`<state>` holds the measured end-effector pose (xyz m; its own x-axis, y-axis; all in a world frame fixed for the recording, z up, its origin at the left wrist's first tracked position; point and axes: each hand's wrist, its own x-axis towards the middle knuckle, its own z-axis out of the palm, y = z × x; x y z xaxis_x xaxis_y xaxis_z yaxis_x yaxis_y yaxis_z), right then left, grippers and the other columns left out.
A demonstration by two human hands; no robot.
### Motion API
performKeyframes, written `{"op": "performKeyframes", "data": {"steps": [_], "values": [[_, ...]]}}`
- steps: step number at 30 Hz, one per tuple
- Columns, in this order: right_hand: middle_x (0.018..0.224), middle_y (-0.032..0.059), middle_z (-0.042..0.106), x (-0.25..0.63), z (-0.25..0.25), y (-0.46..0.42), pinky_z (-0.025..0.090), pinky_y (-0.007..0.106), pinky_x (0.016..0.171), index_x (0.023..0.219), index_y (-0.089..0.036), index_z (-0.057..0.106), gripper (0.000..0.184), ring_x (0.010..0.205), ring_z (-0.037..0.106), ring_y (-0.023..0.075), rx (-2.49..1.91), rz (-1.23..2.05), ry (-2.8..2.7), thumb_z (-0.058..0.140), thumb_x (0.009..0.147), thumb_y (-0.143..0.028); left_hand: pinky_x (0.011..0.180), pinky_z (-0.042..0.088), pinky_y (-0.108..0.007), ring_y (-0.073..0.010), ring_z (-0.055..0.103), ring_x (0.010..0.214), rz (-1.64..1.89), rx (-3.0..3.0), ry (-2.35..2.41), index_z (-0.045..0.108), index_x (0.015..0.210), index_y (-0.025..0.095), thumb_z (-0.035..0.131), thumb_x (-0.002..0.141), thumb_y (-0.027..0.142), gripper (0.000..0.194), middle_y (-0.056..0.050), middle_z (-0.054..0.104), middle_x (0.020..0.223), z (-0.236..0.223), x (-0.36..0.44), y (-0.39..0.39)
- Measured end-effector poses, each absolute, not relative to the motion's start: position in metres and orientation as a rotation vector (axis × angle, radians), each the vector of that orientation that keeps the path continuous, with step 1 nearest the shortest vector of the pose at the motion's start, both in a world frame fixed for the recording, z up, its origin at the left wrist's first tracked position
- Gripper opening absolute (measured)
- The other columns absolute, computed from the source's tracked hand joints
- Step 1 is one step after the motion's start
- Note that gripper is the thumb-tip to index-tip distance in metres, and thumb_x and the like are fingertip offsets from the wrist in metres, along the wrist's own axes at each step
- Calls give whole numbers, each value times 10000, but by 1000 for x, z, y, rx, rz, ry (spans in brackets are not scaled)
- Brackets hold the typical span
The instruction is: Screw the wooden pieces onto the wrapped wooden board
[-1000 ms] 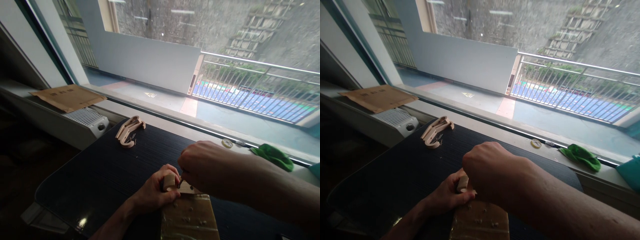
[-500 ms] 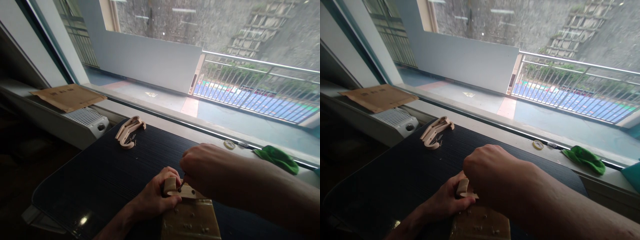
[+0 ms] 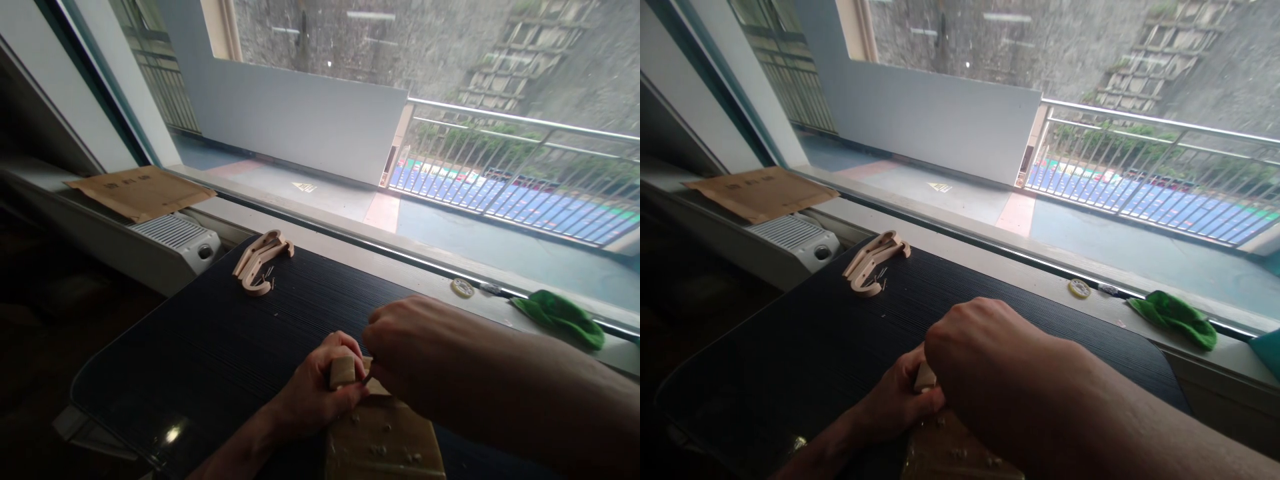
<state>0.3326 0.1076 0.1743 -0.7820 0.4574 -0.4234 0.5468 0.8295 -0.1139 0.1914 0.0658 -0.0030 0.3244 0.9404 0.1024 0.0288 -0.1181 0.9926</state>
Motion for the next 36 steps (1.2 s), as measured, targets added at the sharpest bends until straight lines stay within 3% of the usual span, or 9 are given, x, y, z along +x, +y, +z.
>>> {"op": "performKeyframes", "data": {"steps": [3,8,18,21,23,25,32,36], "values": [[531,-64,443,335,174,105,206,223,450,580,-155,555,159,452,238,52,752,-370,2683,587,649,-15,696,453,-237,-143,508,773,1036,1476,945,591,739,162,688,705,247,133,-16,529,828,0,193,65],[494,-75,376,329,178,104,197,212,439,543,-144,519,196,429,201,41,769,-374,2610,582,659,1,688,449,-242,-148,506,763,1044,1473,952,594,741,162,682,702,240,124,-11,525,791,3,194,65],[499,-67,431,321,181,101,228,224,446,664,-150,660,141,419,215,53,761,-275,2531,608,699,-25,694,447,-260,-166,514,773,1070,1482,949,572,713,166,662,705,222,106,-6,534,724,-2,194,66],[596,-33,548,317,191,96,254,226,458,717,-149,674,117,460,358,64,791,-200,2449,626,717,-43,710,447,-265,-168,515,793,1077,1496,942,582,733,160,669,708,233,117,-13,542,756,-1,194,66],[747,12,634,315,197,93,286,236,489,781,-155,692,121,596,513,109,827,-99,2415,646,725,-58,728,448,-267,-168,515,810,1084,1493,930,583,735,153,672,712,237,125,-23,549,800,0,195,66],[830,34,657,313,200,92,311,241,512,825,-156,698,136,700,574,144,834,-66,2409,648,735,-68,752,448,-272,-166,519,829,1096,1484,921,577,721,147,669,716,231,125,-32,553,858,0,195,66],[523,-23,527,317,190,103,244,231,416,653,-160,648,137,416,349,80,837,-110,2436,592,777,-137,774,446,-270,-170,532,875,1053,1507,916,588,700,148,667,754,217,118,-48,552,929,-5,194,67],[590,7,594,318,194,99,240,236,441,731,-168,677,116,484,461,103,854,-85,2407,582,791,-139,764,446,-263,-171,533,886,1033,1523,924,600,705,146,664,773,226,123,-54,552,949,-7,193,67]]}}
